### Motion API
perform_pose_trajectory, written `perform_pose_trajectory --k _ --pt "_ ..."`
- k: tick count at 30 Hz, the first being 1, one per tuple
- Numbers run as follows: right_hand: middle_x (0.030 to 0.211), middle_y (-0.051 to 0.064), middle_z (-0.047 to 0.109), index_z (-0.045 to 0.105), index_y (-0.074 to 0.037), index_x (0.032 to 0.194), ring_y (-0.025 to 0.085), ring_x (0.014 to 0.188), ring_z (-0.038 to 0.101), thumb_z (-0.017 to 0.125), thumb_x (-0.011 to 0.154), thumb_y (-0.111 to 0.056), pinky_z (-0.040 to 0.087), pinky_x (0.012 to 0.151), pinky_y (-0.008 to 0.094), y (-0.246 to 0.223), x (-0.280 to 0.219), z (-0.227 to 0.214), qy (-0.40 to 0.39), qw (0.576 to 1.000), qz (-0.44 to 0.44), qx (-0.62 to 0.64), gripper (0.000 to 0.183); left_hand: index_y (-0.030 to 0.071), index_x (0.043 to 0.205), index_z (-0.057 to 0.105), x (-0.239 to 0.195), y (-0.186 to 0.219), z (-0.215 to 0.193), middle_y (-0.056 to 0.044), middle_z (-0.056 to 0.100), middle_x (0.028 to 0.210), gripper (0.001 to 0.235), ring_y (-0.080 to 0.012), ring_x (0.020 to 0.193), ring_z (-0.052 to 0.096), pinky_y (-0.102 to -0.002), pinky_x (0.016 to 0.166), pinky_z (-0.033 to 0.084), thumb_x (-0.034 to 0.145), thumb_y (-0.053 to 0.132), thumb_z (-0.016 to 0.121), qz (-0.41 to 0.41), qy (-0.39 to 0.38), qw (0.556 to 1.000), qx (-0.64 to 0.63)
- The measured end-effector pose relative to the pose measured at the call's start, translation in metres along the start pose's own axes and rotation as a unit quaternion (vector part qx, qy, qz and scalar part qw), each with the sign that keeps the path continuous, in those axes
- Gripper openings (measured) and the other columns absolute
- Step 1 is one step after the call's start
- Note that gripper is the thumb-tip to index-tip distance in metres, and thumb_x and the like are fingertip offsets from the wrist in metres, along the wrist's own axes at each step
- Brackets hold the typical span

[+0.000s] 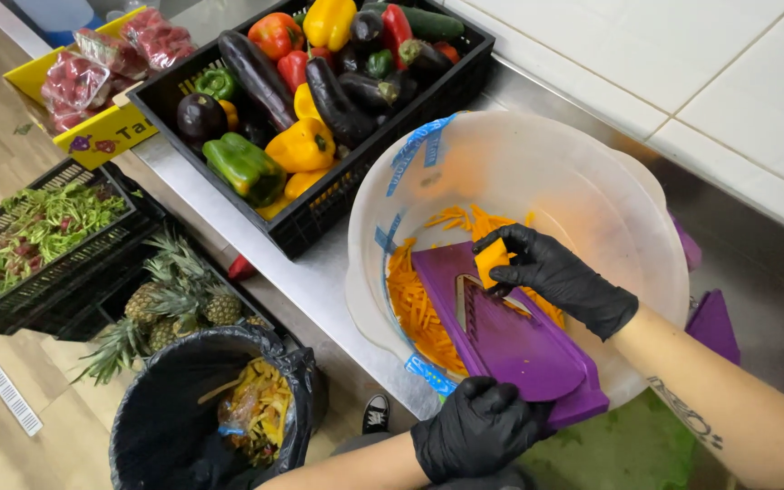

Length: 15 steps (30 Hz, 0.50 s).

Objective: Using a mandoline slicer to julienne carrots into a large plastic prep bowl.

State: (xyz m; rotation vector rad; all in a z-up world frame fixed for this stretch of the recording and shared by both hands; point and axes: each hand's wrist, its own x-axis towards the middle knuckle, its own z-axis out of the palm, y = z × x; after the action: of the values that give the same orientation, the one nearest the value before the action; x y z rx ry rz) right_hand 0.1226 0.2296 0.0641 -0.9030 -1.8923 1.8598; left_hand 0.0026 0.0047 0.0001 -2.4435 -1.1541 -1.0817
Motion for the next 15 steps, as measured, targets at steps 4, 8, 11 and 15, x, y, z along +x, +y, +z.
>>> perform_pose_trajectory --k 4,8,11,15 --pt "0.101 0.008 0.073 0.067 -0.005 0.12 0.02 0.09 0.074 0.072 0.088 -0.01 0.063 0.08 0.037 0.009 0.002 0.004 -0.022 0.997 0.07 -0.008 0.032 0.016 0.123 0.074 0.0 -0.001 -0.001 0.005 0.059 0.101 0.032 -0.019 0.107 0.05 -0.037 0.088 0.041 0.095 0.031 0.069 0.016 0.02 1.0 0.0" --pt "0.096 0.005 0.073 0.072 -0.008 0.113 0.017 0.089 0.07 0.081 0.083 -0.013 0.057 0.079 0.035 0.006 -0.004 0.007 -0.025 0.958 -0.029 -0.284 0.031 0.014 0.119 0.073 0.002 -0.002 -0.006 0.004 0.059 0.101 0.029 -0.0195 0.11 0.052 -0.036 0.087 0.042 0.094 0.03 0.071 0.02 0.016 0.999 -0.029" --pt "0.088 0.008 0.073 0.074 -0.011 0.111 0.02 0.082 0.07 0.085 0.077 -0.014 0.057 0.077 0.035 -0.018 -0.015 0.019 -0.055 0.936 0.058 -0.342 0.036 0.013 0.12 0.074 0.004 -0.004 -0.008 0.004 0.059 0.1 0.03 -0.0194 0.11 0.051 -0.035 0.085 0.043 0.095 0.029 0.071 0.022 0.024 0.999 -0.021" --pt "0.098 0.008 0.072 0.072 -0.009 0.109 0.022 0.091 0.071 0.084 0.069 -0.007 0.056 0.08 0.035 -0.019 -0.018 0.024 -0.108 0.921 -0.049 -0.37 0.041 0.013 0.118 0.074 0.002 -0.003 -0.006 0.004 0.057 0.094 0.032 -0.0199 0.106 0.051 -0.036 0.08 0.042 0.091 0.03 0.07 0.028 -0.019 0.999 -0.028"
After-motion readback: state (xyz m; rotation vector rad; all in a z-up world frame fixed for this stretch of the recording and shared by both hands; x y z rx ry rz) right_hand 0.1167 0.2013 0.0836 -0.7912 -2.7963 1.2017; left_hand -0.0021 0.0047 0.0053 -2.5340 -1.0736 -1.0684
